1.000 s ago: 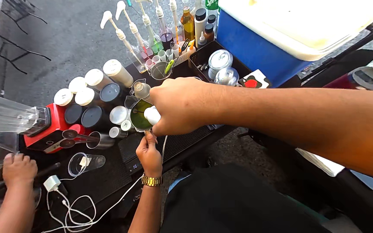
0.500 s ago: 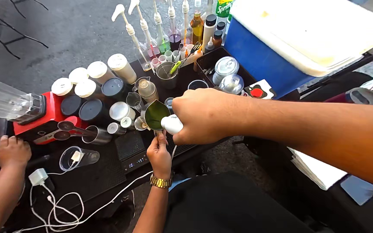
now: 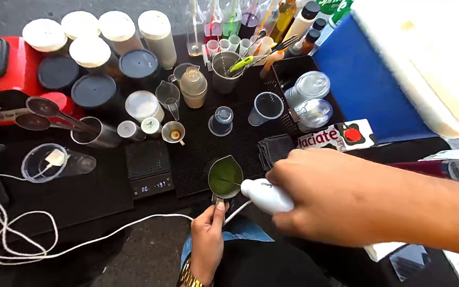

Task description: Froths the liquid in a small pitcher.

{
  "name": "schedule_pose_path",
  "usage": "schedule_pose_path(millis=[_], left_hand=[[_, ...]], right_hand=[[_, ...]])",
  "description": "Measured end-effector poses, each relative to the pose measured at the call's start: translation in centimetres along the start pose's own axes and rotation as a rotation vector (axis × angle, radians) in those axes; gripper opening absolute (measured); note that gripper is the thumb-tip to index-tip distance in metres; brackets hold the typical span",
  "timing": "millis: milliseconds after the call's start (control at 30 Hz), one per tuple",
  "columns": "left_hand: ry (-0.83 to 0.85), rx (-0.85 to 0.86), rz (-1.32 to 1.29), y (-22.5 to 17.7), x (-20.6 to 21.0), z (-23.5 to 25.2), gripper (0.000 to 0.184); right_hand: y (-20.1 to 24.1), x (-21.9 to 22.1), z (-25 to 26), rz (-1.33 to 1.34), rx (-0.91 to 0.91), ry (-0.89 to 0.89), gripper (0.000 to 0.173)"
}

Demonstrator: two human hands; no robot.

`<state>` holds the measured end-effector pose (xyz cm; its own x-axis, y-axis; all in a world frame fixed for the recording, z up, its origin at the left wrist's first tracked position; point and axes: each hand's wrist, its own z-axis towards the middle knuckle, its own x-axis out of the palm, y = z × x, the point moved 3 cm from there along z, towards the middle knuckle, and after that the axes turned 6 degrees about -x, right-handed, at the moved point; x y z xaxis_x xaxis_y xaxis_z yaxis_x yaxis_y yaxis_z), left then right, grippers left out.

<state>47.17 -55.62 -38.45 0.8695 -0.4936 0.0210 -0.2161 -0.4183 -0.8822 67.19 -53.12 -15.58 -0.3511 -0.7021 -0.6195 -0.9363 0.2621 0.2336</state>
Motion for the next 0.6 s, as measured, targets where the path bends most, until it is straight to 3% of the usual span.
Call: schedule_pose_path(millis=[100, 367, 600], left_hand=[[0.03, -0.056, 0.059, 1.2, -1.2, -1.3, 0.032], [0.145, -0.208, 0.248, 1.3, -5.2, -3.3, 0.037], [0.229, -0.266, 0.283, 0.9, -7.4, -4.2, 0.038]], right_hand=[[0.1, 1.2, 1.2, -0.051, -0.002, 0.086, 0.028], [2.0, 3.4, 2.5, -0.147, -0.224, -0.008, 0.031], [4.1, 3.0, 3.2, -0.112, -0.242, 0.208, 0.037]])
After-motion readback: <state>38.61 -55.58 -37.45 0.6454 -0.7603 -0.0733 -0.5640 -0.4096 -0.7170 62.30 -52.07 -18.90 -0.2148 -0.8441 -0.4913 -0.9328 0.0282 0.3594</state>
